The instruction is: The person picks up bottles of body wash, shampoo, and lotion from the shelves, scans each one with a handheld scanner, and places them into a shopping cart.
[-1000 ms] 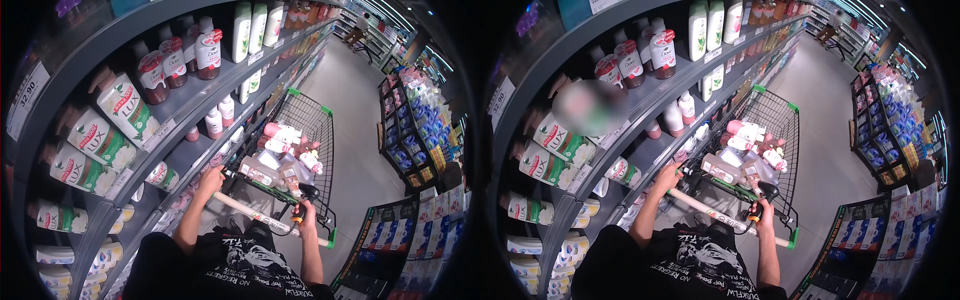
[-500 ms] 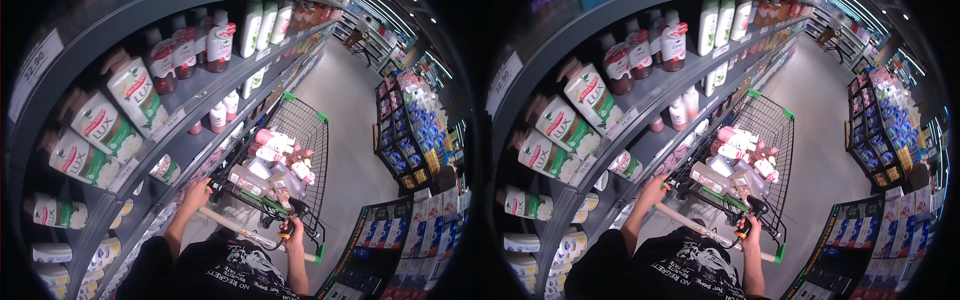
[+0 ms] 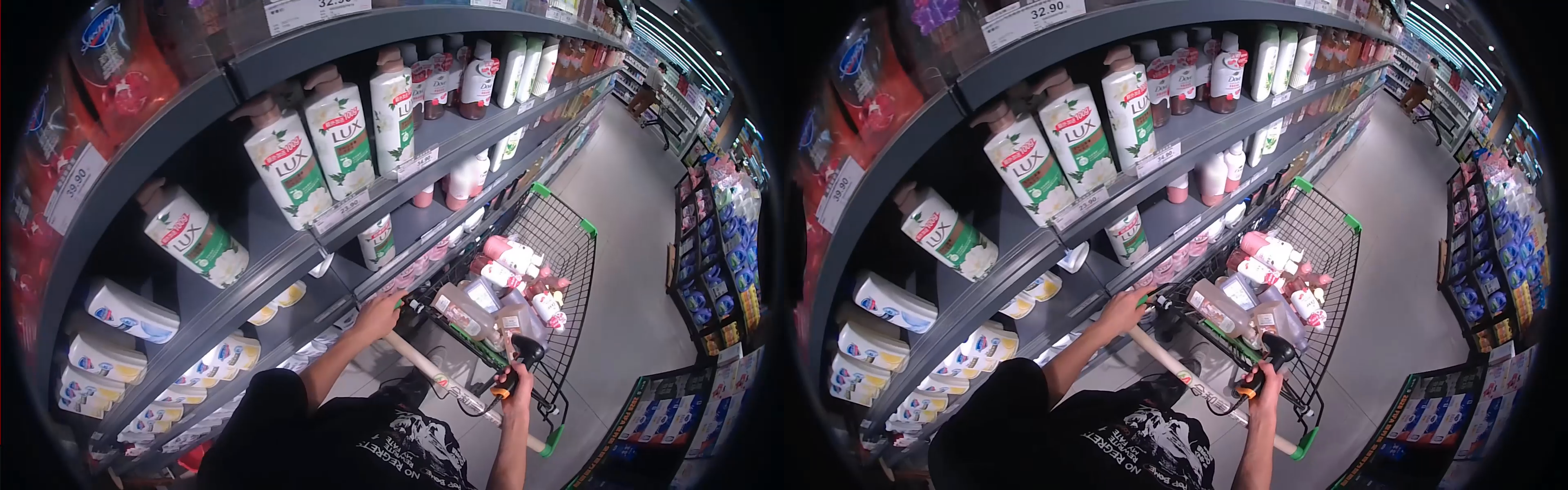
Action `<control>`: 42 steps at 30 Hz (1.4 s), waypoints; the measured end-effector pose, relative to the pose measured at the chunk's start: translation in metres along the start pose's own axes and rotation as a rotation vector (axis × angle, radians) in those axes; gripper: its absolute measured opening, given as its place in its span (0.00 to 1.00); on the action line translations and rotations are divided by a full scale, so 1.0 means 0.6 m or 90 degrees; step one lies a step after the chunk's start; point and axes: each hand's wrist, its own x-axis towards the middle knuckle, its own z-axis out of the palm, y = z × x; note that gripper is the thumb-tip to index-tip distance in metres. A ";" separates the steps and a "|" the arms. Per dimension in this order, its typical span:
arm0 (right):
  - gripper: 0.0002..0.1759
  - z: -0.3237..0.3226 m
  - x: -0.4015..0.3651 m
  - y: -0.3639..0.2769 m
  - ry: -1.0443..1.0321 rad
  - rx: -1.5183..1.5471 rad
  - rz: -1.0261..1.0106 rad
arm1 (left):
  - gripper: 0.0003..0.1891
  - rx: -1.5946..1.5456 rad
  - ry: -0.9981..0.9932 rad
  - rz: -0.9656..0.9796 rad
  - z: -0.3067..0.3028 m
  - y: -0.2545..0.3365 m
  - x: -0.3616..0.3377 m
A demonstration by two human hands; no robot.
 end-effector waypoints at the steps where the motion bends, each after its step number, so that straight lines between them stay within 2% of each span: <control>1: 0.14 0.003 -0.003 0.008 -0.004 -0.007 -0.007 | 0.24 -0.004 0.024 0.019 -0.001 -0.008 -0.012; 2: 0.13 0.003 -0.015 0.013 -0.004 -0.015 -0.013 | 0.24 -0.010 0.044 0.037 -0.001 -0.014 -0.032; 3: 0.13 0.002 -0.025 0.019 -0.005 -0.010 -0.009 | 0.24 -0.045 0.092 0.107 -0.006 -0.020 -0.055; 4: 0.13 0.000 -0.040 0.025 -0.021 0.004 0.003 | 0.24 -0.037 0.090 0.107 -0.011 -0.022 -0.079; 6: 0.11 -0.003 -0.056 0.044 -0.034 0.011 0.016 | 0.25 -0.157 0.093 0.065 -0.021 -0.022 -0.117; 8: 0.12 0.001 -0.076 0.060 -0.027 0.026 0.021 | 0.24 -0.146 0.132 0.086 -0.016 -0.045 -0.134; 11: 0.13 0.009 -0.108 0.086 -0.014 0.063 0.022 | 0.22 -0.121 0.088 0.032 -0.023 -0.058 -0.161; 13: 0.13 0.008 -0.124 0.106 -0.012 0.059 0.025 | 0.20 -0.155 0.136 0.084 -0.023 -0.081 -0.180; 20: 0.13 0.014 -0.196 0.163 0.005 0.051 0.020 | 0.18 -0.224 0.163 0.047 -0.033 -0.128 -0.248; 22: 0.12 0.016 -0.212 0.182 0.018 0.044 0.015 | 0.19 -0.322 0.110 0.026 -0.042 -0.138 -0.275; 27: 0.08 0.017 -0.256 0.229 0.022 -0.003 0.005 | 0.13 -0.300 0.071 -0.009 -0.055 -0.185 -0.334; 32: 0.06 0.013 -0.311 0.293 0.016 0.006 -0.004 | 0.12 -0.283 0.129 0.091 -0.059 -0.241 -0.401; 34: 0.06 0.007 -0.329 0.323 0.008 -0.001 0.009 | 0.11 -0.425 0.148 0.051 -0.061 -0.256 -0.436; 35: 0.08 0.004 -0.339 0.338 0.002 -0.009 -0.003 | 0.11 -0.398 0.180 0.125 -0.063 -0.272 -0.448; 39: 0.09 -0.004 -0.382 0.382 -0.031 0.010 0.014 | 0.11 -0.378 0.181 0.071 -0.086 -0.294 -0.510; 42: 0.08 0.016 -0.433 0.406 -0.025 -0.020 0.014 | 0.12 -0.341 0.218 0.087 -0.104 -0.310 -0.561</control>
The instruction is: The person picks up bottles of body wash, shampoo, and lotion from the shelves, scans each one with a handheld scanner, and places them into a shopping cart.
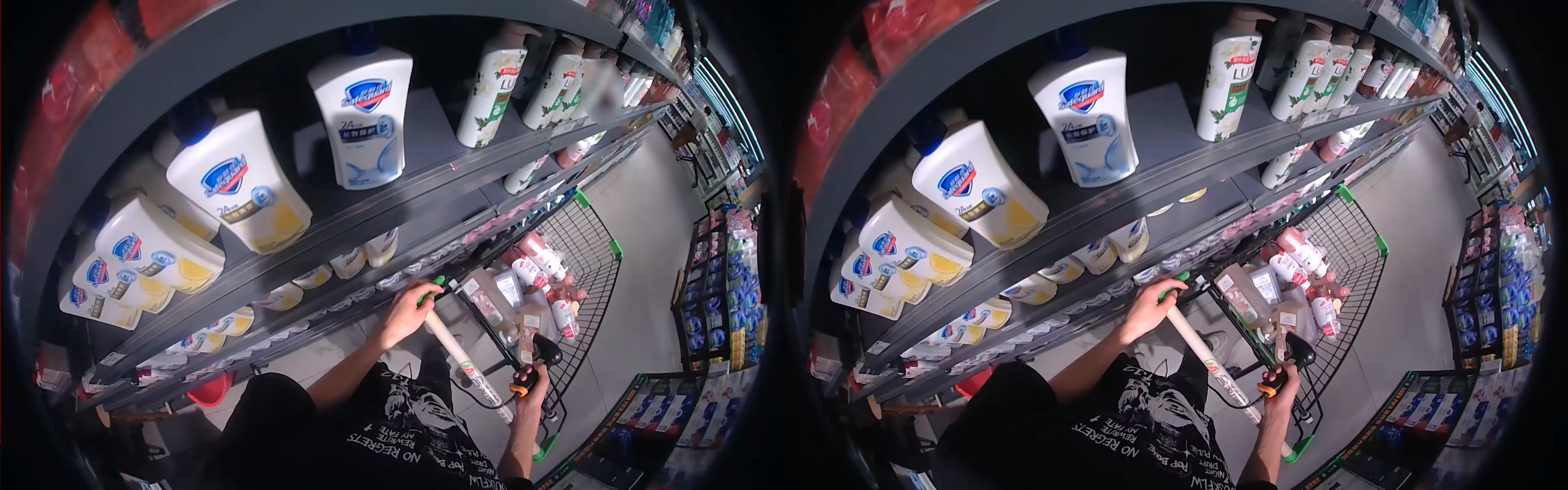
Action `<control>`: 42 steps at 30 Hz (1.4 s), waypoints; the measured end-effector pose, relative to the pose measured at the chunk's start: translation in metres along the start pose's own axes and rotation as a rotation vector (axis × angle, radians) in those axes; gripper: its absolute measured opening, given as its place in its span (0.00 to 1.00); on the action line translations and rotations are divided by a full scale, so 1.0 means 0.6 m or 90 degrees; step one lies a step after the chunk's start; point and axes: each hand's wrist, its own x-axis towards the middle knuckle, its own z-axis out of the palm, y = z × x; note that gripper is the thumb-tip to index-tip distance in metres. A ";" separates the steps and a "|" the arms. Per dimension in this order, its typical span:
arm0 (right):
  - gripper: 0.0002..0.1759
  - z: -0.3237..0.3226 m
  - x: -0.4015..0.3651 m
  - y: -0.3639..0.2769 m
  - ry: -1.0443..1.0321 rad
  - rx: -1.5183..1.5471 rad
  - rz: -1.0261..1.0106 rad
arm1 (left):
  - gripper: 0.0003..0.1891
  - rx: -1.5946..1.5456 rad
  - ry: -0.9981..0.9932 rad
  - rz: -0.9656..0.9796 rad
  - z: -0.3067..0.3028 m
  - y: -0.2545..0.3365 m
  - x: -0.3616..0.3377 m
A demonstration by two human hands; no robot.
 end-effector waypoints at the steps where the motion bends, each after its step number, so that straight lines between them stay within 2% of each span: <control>1: 0.06 0.007 -0.013 0.013 0.011 0.002 -0.012 | 0.12 0.002 0.000 -0.020 -0.013 0.000 -0.014; 2: 0.06 0.002 -0.017 0.026 0.005 0.000 -0.016 | 0.11 0.045 0.030 0.005 -0.022 -0.007 -0.031; 4: 0.11 0.000 -0.036 0.048 -0.005 0.009 -0.007 | 0.13 0.074 0.075 0.043 -0.051 -0.007 -0.061; 6: 0.08 0.015 -0.057 0.065 0.001 0.016 -0.005 | 0.16 0.082 0.118 0.016 -0.085 -0.003 -0.077; 7: 0.06 0.017 -0.074 0.070 0.014 0.018 0.000 | 0.19 0.092 0.160 0.057 -0.098 -0.023 -0.079; 9: 0.07 0.000 -0.082 0.098 0.013 0.007 0.006 | 0.22 0.098 0.229 0.043 -0.118 -0.043 -0.075; 12: 0.08 0.018 -0.112 0.112 -0.005 0.009 0.005 | 0.27 0.074 0.325 0.122 -0.143 -0.025 -0.026; 15: 0.11 0.010 -0.132 0.139 -0.005 0.000 0.013 | 0.30 0.122 0.365 0.073 -0.145 0.000 0.023; 16: 0.11 0.013 -0.149 0.145 0.001 0.013 0.007 | 0.30 0.122 0.353 0.083 -0.138 0.004 0.032; 19: 0.14 0.028 -0.176 0.155 0.017 0.003 0.020 | 0.33 0.198 0.425 0.152 -0.109 0.013 0.086; 20: 0.14 0.029 -0.183 0.160 0.011 -0.005 0.016 | 0.33 0.194 0.409 0.169 -0.103 0.006 0.107; 22: 0.14 0.031 -0.198 0.171 0.026 0.003 0.023 | 0.27 0.218 0.360 0.037 -0.101 0.014 0.141; 23: 0.13 0.030 -0.204 0.180 0.038 0.000 0.025 | 0.25 0.227 0.387 -0.013 -0.098 -0.005 0.167; 24: 0.13 0.030 -0.213 0.186 0.050 0.021 0.020 | 0.25 0.175 0.431 -0.008 -0.095 -0.003 0.176; 26: 0.09 0.034 -0.233 0.193 0.023 0.038 0.020 | 0.26 -0.065 0.432 -0.040 -0.096 -0.017 0.197; 28: 0.10 0.039 -0.251 0.196 0.019 0.057 0.014 | 0.24 -0.022 0.439 0.006 -0.085 -0.018 0.182; 30: 0.10 0.041 -0.260 0.192 0.027 0.039 0.026 | 0.20 0.224 0.494 0.021 -0.062 0.009 0.142; 31: 0.11 0.040 -0.263 0.195 0.018 0.052 0.030 | 0.17 0.204 0.505 0.139 -0.053 0.002 0.132; 34: 0.10 0.037 -0.266 0.202 0.000 0.039 0.022 | 0.14 0.224 0.420 0.321 -0.031 -0.017 0.087; 36: 0.11 0.033 -0.257 0.202 -0.004 0.074 0.012 | 0.14 0.154 0.376 0.355 -0.034 -0.021 0.074; 38: 0.11 0.034 -0.257 0.207 0.006 0.064 0.017 | 0.13 0.093 0.372 0.329 -0.046 -0.011 0.067; 40: 0.08 0.044 -0.270 0.201 0.022 0.068 -0.005 | 0.12 0.063 0.358 0.318 -0.065 0.038 0.046; 42: 0.08 0.039 -0.267 0.209 0.026 0.069 0.008 | 0.11 0.021 0.342 0.378 -0.082 0.088 0.021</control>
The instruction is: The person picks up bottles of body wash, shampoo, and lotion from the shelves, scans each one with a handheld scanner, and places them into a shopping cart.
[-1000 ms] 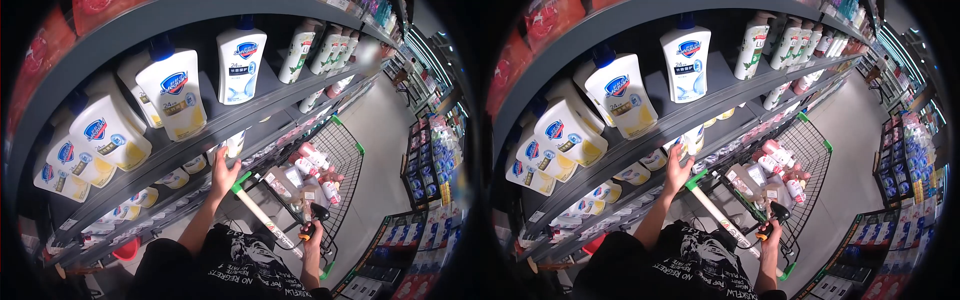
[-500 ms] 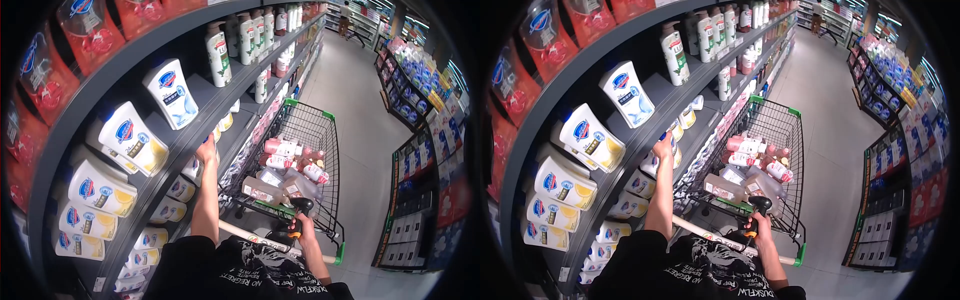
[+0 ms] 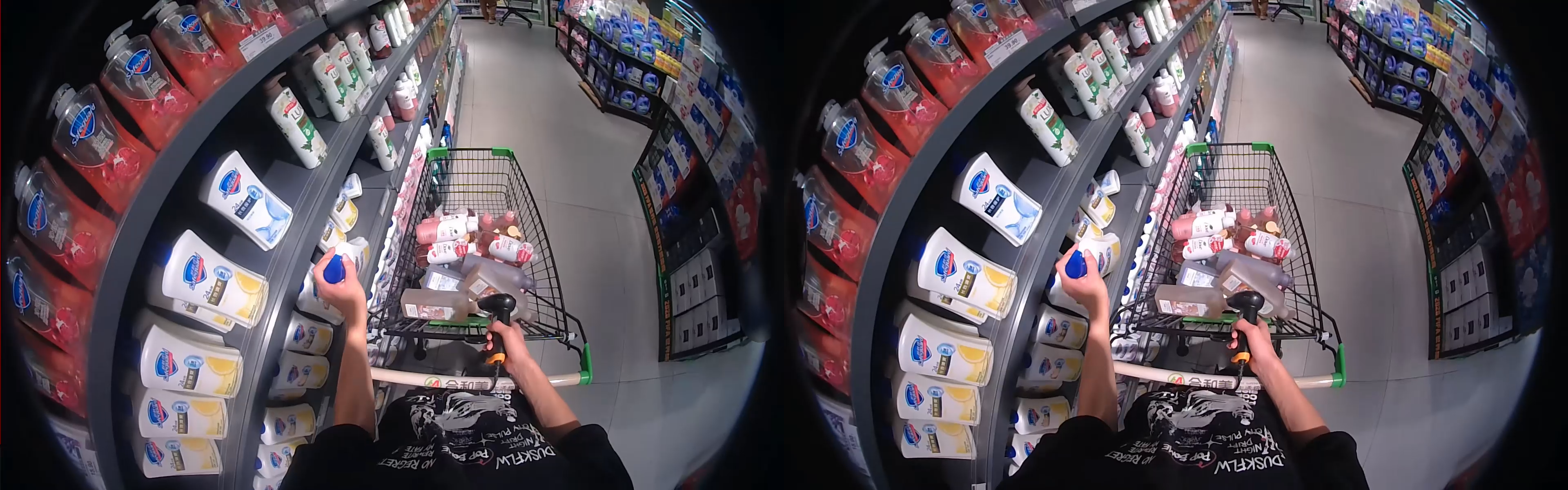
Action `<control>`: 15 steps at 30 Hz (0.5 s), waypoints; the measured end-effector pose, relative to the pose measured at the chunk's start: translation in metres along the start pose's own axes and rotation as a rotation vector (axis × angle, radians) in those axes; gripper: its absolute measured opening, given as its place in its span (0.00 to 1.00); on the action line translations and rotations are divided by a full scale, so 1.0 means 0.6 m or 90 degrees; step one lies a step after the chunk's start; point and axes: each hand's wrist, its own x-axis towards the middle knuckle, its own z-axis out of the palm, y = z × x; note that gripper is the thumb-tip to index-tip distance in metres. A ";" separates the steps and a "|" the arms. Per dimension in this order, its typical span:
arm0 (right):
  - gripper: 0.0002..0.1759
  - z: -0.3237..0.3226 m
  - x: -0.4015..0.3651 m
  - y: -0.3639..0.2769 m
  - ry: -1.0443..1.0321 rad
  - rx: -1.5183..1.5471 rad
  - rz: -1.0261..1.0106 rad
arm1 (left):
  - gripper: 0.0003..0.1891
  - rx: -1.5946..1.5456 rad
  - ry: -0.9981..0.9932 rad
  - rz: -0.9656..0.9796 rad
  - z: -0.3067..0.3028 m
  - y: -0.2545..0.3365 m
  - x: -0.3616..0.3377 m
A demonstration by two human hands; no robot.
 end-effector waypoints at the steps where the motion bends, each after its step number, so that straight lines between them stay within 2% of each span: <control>1: 0.08 0.005 0.002 -0.003 0.011 -0.004 -0.004 | 0.10 -0.048 -0.018 -0.039 -0.012 0.023 0.011; 4: 0.11 -0.006 -0.004 0.006 -0.060 0.083 -0.007 | 0.10 -0.335 0.013 -0.339 -0.045 0.092 0.033; 6: 0.12 -0.009 -0.012 0.007 -0.098 0.122 -0.013 | 0.11 -0.413 0.001 -0.375 -0.049 0.076 0.027; 8: 0.13 -0.009 -0.016 0.006 -0.107 0.144 -0.031 | 0.12 -0.511 0.059 -0.429 -0.051 0.061 0.016; 10: 0.15 -0.004 -0.027 0.000 -0.151 0.185 -0.064 | 0.09 -0.516 0.043 -0.423 -0.066 0.055 0.008; 12: 0.19 -0.002 -0.034 0.001 -0.175 0.196 -0.056 | 0.07 -0.555 -0.057 -0.286 -0.088 0.033 0.005; 14: 0.22 0.001 -0.040 -0.003 -0.190 0.202 -0.051 | 0.10 -0.545 -0.098 -0.284 -0.103 0.037 0.019; 15: 0.22 0.003 -0.045 -0.008 -0.197 0.203 -0.029 | 0.10 -0.577 -0.188 -0.130 -0.110 0.042 0.029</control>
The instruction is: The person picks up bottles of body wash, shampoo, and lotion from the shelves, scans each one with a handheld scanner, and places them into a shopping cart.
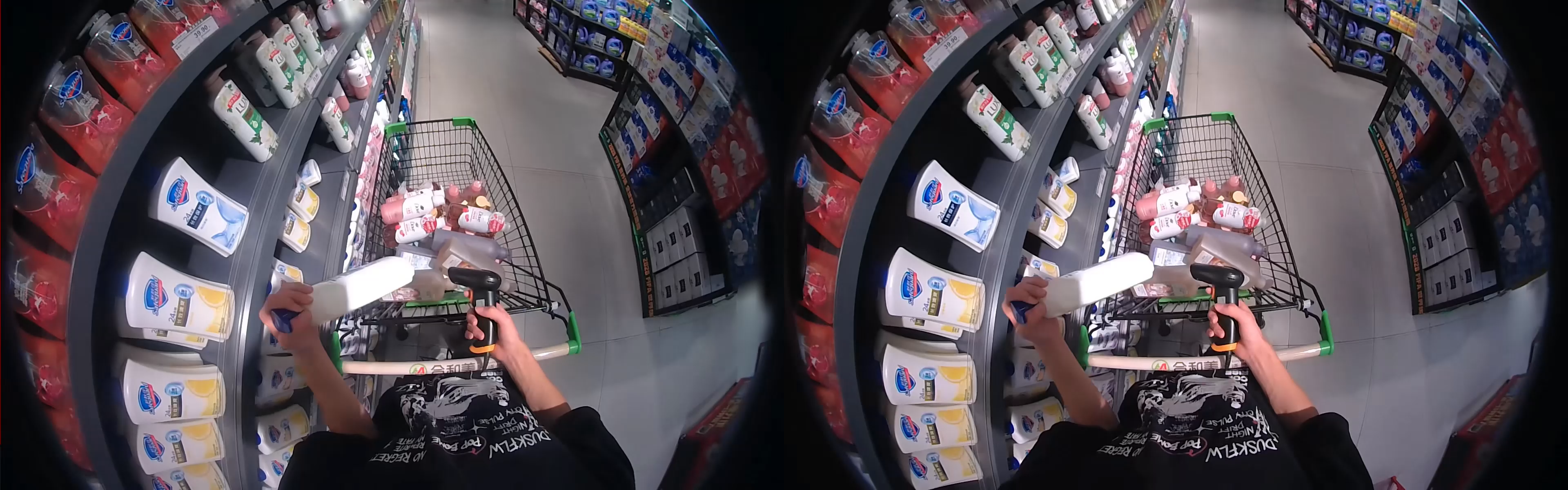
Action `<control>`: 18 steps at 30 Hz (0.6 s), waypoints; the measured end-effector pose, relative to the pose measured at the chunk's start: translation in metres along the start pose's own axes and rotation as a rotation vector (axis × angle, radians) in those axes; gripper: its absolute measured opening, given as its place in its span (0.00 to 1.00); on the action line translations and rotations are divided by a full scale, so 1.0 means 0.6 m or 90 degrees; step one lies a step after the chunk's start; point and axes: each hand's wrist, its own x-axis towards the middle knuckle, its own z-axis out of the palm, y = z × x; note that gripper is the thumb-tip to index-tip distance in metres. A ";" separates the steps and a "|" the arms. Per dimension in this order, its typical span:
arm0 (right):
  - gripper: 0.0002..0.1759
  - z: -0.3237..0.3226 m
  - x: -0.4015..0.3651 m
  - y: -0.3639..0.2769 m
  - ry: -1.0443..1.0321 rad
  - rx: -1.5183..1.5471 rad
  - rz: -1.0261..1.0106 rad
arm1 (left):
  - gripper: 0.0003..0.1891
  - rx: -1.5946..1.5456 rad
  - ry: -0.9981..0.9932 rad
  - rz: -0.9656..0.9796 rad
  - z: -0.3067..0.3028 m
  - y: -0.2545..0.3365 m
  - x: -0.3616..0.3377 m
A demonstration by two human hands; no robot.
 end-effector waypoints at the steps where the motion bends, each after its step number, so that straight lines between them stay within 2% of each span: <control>1: 0.22 0.005 -0.005 -0.004 -0.002 0.006 0.023 | 0.10 0.002 -0.146 0.096 0.002 0.015 0.010; 2: 0.23 0.007 -0.008 -0.011 -0.037 0.020 0.044 | 0.08 -0.028 -0.215 0.123 0.006 0.030 0.027; 3: 0.25 0.008 -0.013 -0.024 -0.060 0.001 0.064 | 0.08 -0.027 -0.214 0.116 0.014 0.048 0.047; 5: 0.26 0.015 -0.022 -0.057 -0.153 -0.030 0.135 | 0.06 -0.127 -0.487 0.114 0.016 0.073 0.079; 7: 0.27 0.029 -0.034 -0.084 -0.168 -0.134 0.166 | 0.05 -0.162 -0.493 0.094 0.024 0.086 0.079; 9: 0.27 0.035 -0.031 -0.095 -0.206 -0.212 0.190 | 0.07 -0.177 -0.656 0.115 0.032 0.096 0.097; 13: 0.27 0.048 -0.016 -0.099 -0.299 -0.207 0.259 | 0.11 -0.278 -0.681 0.126 0.044 0.082 0.084; 15: 0.28 0.068 -0.015 -0.095 -0.239 -0.205 0.269 | 0.13 -0.319 -0.678 0.150 0.049 0.088 0.079; 17: 0.30 0.075 -0.010 -0.092 -0.239 -0.190 0.285 | 0.12 -0.300 -0.689 0.130 0.057 0.104 0.080; 18: 0.30 0.069 -0.008 -0.090 -0.238 -0.188 0.288 | 0.13 -0.301 -0.696 0.165 0.063 0.107 0.079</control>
